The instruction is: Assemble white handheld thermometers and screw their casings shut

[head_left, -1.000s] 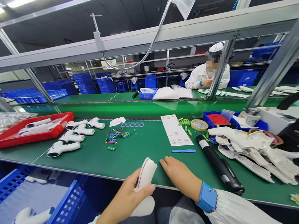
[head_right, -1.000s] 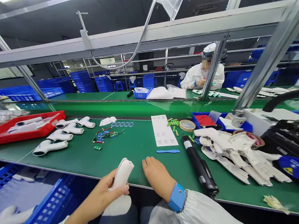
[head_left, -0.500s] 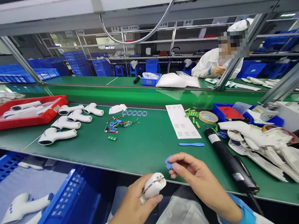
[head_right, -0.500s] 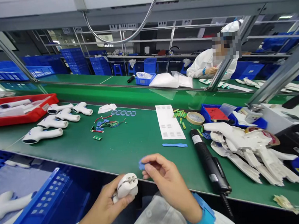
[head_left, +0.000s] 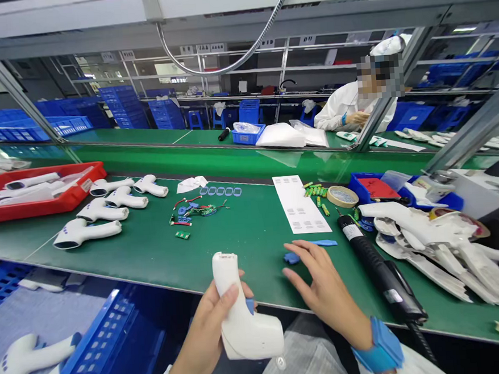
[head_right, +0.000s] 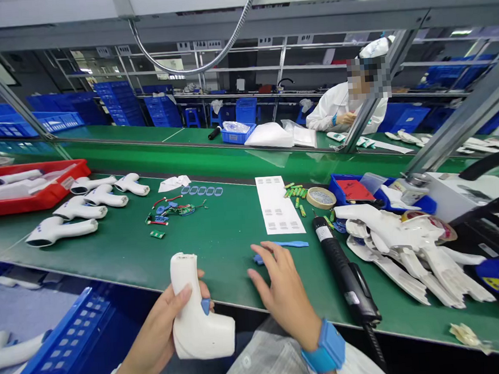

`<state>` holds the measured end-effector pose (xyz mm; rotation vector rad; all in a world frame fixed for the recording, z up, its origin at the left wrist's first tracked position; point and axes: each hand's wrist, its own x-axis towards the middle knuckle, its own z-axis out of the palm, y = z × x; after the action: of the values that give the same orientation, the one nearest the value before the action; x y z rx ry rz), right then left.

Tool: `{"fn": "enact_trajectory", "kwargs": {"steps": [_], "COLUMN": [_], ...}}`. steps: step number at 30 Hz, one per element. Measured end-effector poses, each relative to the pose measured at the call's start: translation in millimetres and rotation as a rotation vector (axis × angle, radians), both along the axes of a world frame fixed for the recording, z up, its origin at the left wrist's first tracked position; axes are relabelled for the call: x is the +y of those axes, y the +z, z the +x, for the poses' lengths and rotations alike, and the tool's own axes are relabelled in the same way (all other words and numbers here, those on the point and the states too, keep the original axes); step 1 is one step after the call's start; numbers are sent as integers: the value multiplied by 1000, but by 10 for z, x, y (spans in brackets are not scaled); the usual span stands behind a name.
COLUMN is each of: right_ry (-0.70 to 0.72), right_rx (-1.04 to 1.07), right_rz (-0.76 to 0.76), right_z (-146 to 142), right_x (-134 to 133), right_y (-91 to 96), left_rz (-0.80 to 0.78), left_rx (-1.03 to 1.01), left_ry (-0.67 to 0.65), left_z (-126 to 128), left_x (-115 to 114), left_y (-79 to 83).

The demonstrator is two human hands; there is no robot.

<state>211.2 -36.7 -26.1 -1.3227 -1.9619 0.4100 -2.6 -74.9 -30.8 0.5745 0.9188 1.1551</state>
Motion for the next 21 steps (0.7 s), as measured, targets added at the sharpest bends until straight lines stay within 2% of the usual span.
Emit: {"fn": "enact_trajectory", "kwargs": {"steps": [4,6,8,11,13,16,18,21], "right_ry": [337,400,382,319,194,-28,-26,117], "right_rx": [-188,-312,-388,-286,-128,104,54,-176], "right_rz": [178,282,307,133,51,101,93,-19], "right_z": [-112,-193,-225,-140,-40,48,47,10], "right_x": [-250,-305,-258,-55,108,348,491,637], "right_y": [73,84,123,350,588,863,917,885], "left_rz": [-202,-262,-269,-175,-97,-20,16,50], "left_rx": [-204,-245,-284,-300,-248,-150,-108,-53], "left_ry": [155,183,145,36,-2,19,65,124], "left_z": [165,250,308,306,250,131,57,-30], "left_x": [172,224,249,248,229,198,191,207], "left_y": [111,142,141,72,4,-68,-81,-83]}}
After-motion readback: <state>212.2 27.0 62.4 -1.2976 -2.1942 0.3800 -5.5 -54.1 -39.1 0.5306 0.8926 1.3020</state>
